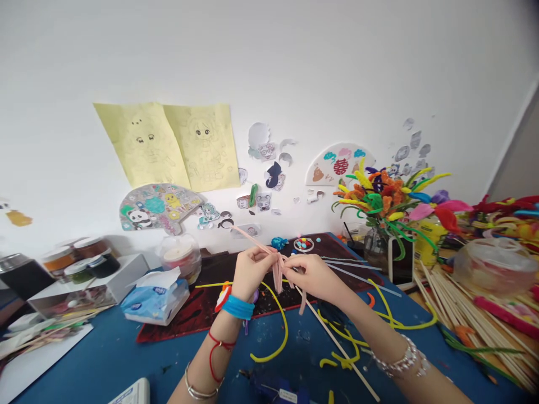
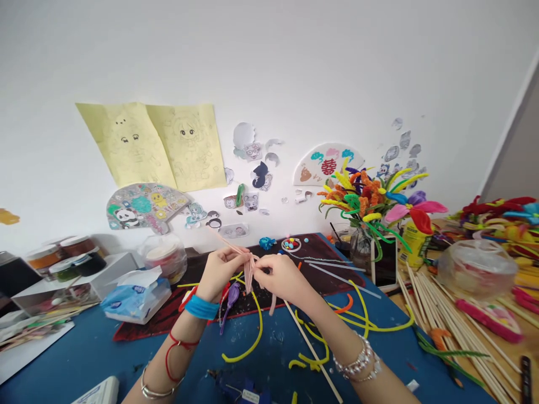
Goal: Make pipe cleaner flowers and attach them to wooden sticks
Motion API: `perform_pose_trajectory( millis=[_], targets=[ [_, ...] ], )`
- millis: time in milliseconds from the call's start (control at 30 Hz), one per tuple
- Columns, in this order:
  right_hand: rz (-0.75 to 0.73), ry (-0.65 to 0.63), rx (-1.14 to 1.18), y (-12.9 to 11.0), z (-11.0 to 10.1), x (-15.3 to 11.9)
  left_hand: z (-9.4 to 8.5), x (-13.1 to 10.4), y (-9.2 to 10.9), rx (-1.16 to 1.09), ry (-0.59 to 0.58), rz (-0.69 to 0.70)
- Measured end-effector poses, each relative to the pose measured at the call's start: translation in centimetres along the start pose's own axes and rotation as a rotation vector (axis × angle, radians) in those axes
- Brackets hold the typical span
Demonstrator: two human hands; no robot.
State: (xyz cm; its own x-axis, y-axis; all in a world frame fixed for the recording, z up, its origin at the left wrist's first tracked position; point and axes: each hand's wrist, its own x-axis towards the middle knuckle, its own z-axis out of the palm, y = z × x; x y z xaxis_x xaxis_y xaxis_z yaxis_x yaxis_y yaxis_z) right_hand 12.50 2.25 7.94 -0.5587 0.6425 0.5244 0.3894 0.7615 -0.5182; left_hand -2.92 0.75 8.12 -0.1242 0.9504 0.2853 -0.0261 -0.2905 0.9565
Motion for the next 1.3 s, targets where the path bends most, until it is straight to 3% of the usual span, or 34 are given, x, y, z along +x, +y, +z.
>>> perform_pose_trajectory(
  millis=[200, 433, 533, 967, 1300],
  targets=[
    [0.045, -0.029, 0.158, 0.5, -0.2, 0.2, -0.2, 0.3, -0.2, -0.105, -0.003, -0.057],
    [0.167, 0.167, 0.421, 1.9, 0.6, 0.7, -0.2, 0.3, -0.8, -0.019, 0.027, 0.024],
    [0.175, 0.145, 0.538, 2.2, 0.8, 0.8, 0.0, 0.2, -1.0, -0.018, 0.003, 0.044],
    [0.163, 0.193, 0.482, 2.8, 0.4, 0.9, 0.8, 0.0, -1.5, -0.253, -0.094, -0.08],
    [0.198, 0.175, 0.474, 2.6, -0.2, 0.8, 1.0, 0.3, -2.0, -0.074, -0.023, 0.037]
  ],
)
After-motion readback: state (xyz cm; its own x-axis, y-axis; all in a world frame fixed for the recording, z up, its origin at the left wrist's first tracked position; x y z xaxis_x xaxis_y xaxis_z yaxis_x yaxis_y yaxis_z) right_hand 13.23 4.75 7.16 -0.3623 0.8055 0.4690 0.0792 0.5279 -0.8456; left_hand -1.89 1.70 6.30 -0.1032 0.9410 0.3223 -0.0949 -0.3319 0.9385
